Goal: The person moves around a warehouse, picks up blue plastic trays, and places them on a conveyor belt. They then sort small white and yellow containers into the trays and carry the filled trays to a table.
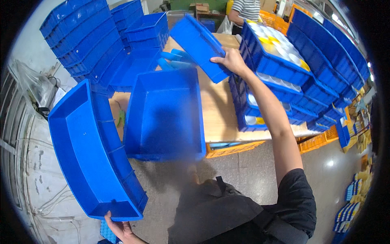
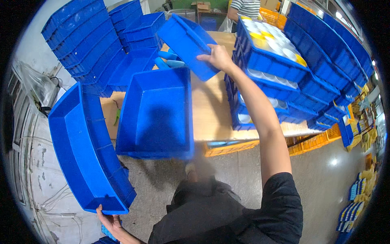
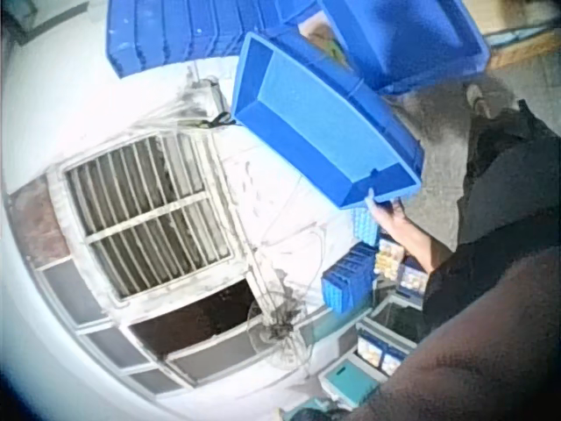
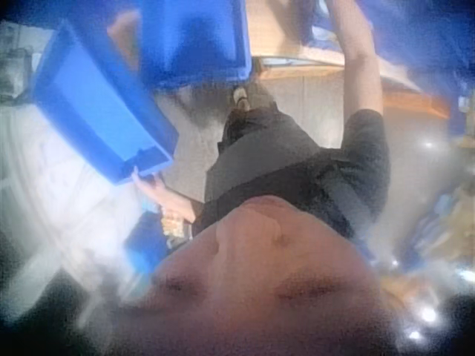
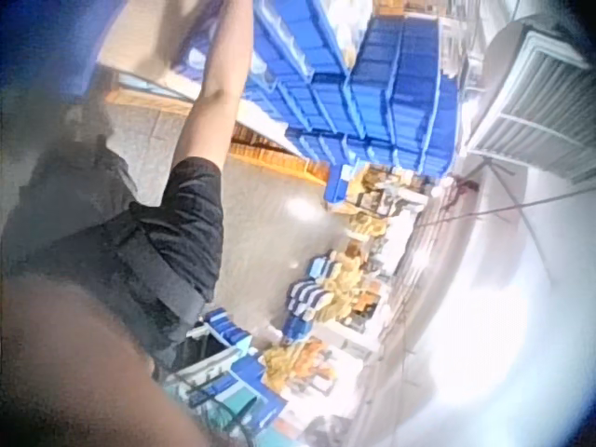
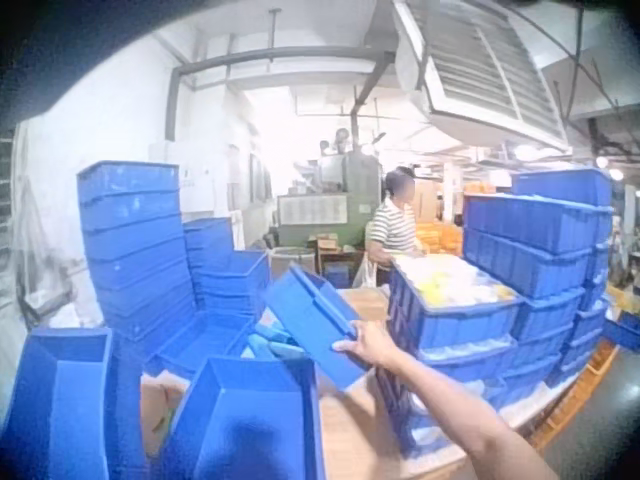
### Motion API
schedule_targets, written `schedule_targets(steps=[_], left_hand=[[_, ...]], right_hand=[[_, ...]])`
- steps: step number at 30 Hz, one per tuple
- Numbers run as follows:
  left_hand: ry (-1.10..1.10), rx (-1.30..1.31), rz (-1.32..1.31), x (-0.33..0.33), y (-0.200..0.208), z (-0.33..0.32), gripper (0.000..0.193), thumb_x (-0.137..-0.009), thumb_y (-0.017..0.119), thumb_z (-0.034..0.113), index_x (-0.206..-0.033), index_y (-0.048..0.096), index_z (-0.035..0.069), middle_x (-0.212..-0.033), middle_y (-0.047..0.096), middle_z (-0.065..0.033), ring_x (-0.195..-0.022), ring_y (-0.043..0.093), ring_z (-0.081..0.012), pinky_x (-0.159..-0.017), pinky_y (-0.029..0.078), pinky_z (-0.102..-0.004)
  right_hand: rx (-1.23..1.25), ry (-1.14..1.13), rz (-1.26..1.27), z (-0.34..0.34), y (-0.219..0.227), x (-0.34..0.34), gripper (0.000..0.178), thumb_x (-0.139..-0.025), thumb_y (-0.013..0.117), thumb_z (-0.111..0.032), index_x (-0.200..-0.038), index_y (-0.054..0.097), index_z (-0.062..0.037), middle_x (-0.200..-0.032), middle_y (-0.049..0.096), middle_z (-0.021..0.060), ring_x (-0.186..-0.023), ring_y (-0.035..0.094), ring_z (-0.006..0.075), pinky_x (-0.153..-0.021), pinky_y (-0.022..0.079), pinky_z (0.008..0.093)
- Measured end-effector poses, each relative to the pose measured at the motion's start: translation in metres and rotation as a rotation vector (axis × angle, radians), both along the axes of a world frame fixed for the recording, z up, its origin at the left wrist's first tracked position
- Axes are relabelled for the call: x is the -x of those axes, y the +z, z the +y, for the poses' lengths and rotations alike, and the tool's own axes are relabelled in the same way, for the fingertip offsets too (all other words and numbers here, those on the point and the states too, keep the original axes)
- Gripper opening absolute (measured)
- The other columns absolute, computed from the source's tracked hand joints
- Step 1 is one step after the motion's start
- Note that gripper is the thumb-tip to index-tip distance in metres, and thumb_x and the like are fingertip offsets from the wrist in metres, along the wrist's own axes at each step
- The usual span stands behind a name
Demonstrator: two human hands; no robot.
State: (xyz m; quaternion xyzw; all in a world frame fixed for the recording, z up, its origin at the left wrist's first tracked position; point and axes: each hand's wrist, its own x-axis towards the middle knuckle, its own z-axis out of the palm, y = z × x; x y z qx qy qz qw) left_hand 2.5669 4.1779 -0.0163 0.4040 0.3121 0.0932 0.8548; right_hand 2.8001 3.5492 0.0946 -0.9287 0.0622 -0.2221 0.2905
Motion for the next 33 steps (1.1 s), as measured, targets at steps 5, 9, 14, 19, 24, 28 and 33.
schedule_targets(steps=[5, 9, 14, 19, 24, 28, 33], left_hand=[[0.024, -0.018, 0.037, -0.074, 0.008, -0.021, 0.067, -0.080, 0.069, 0.022, -0.139, 0.044, 0.003, -0.133, 0.056, -0.0138, -0.117, 0.057, -0.0329, -0.097, 0.051, -0.0536], [0.003, -0.029, 0.064, -0.108, 0.011, -0.033, 0.068, -0.080, 0.068, 0.022, -0.140, 0.042, 0.003, -0.135, 0.055, -0.0141, -0.119, 0.056, -0.0336, -0.099, 0.050, -0.0537], [-0.021, -0.066, 0.051, -0.129, 0.014, -0.059, 0.067, -0.081, 0.068, 0.021, -0.141, 0.043, 0.003, -0.136, 0.054, -0.0144, -0.122, 0.054, -0.0332, -0.103, 0.047, -0.0511], [-0.025, -0.060, 0.092, -0.174, 0.019, -0.109, 0.067, -0.082, 0.071, 0.023, -0.140, 0.043, 0.002, -0.136, 0.054, -0.0137, -0.121, 0.055, -0.0315, -0.102, 0.047, -0.0499], [-0.247, -0.003, 0.030, -0.248, 0.028, -0.174, 0.057, -0.084, 0.072, 0.024, -0.132, 0.049, 0.003, -0.129, 0.058, -0.0110, -0.116, 0.057, -0.0281, -0.100, 0.048, -0.0473], [-0.361, -0.049, 0.050, -0.311, 0.039, -0.245, 0.048, -0.086, 0.072, 0.025, -0.126, 0.053, 0.006, -0.118, 0.063, -0.0092, -0.106, 0.061, -0.0230, -0.096, 0.049, -0.0402], [-0.441, -0.094, -0.011, -0.366, 0.039, -0.371, 0.035, -0.083, 0.077, 0.021, -0.108, 0.060, 0.003, -0.069, 0.057, -0.0002, -0.056, 0.049, -0.0113, -0.053, 0.041, -0.0263]], right_hand=[[0.584, -0.046, 0.289, -0.060, 0.006, -0.111, 0.059, -0.072, 0.083, -0.037, -0.121, 0.067, -0.0102, -0.105, 0.071, 0.0160, -0.102, 0.067, 0.0329, -0.087, 0.052, 0.0429], [0.862, -0.106, 0.523, -0.118, -0.002, -0.181, 0.051, -0.066, 0.087, -0.033, -0.113, 0.071, -0.0210, -0.103, 0.072, 0.0097, -0.100, 0.068, 0.0307, -0.081, 0.055, 0.0435], [1.010, -0.051, 0.712, -0.168, -0.061, -0.228, 0.054, -0.058, 0.091, -0.025, -0.109, 0.073, -0.0239, -0.107, 0.072, 0.0060, -0.098, 0.070, 0.0277, -0.080, 0.057, 0.0413], [0.913, 0.100, 0.683, -0.175, -0.152, -0.217, 0.032, -0.072, 0.082, -0.025, -0.102, 0.073, -0.0183, -0.094, 0.072, 0.0128, -0.092, 0.070, 0.0337, -0.078, 0.056, 0.0447], [0.654, 0.111, 0.602, -0.161, -0.211, -0.189, 0.038, -0.080, 0.075, -0.038, -0.110, 0.070, -0.0161, -0.095, 0.071, 0.0176, -0.091, 0.069, 0.0364, -0.077, 0.055, 0.0485], [0.290, 0.038, 0.284, -0.112, -0.195, -0.161, 0.049, -0.085, 0.072, -0.039, -0.119, 0.067, -0.0043, -0.117, 0.067, 0.0216, -0.110, 0.063, 0.0378, -0.093, 0.051, 0.0442], [-0.732, 0.094, -0.210, -0.001, -0.121, -0.140, 0.060, -0.093, 0.068, -0.033, -0.138, 0.050, 0.0032, -0.138, 0.054, 0.0217, -0.131, 0.048, 0.0298, -0.111, 0.035, 0.0376]])
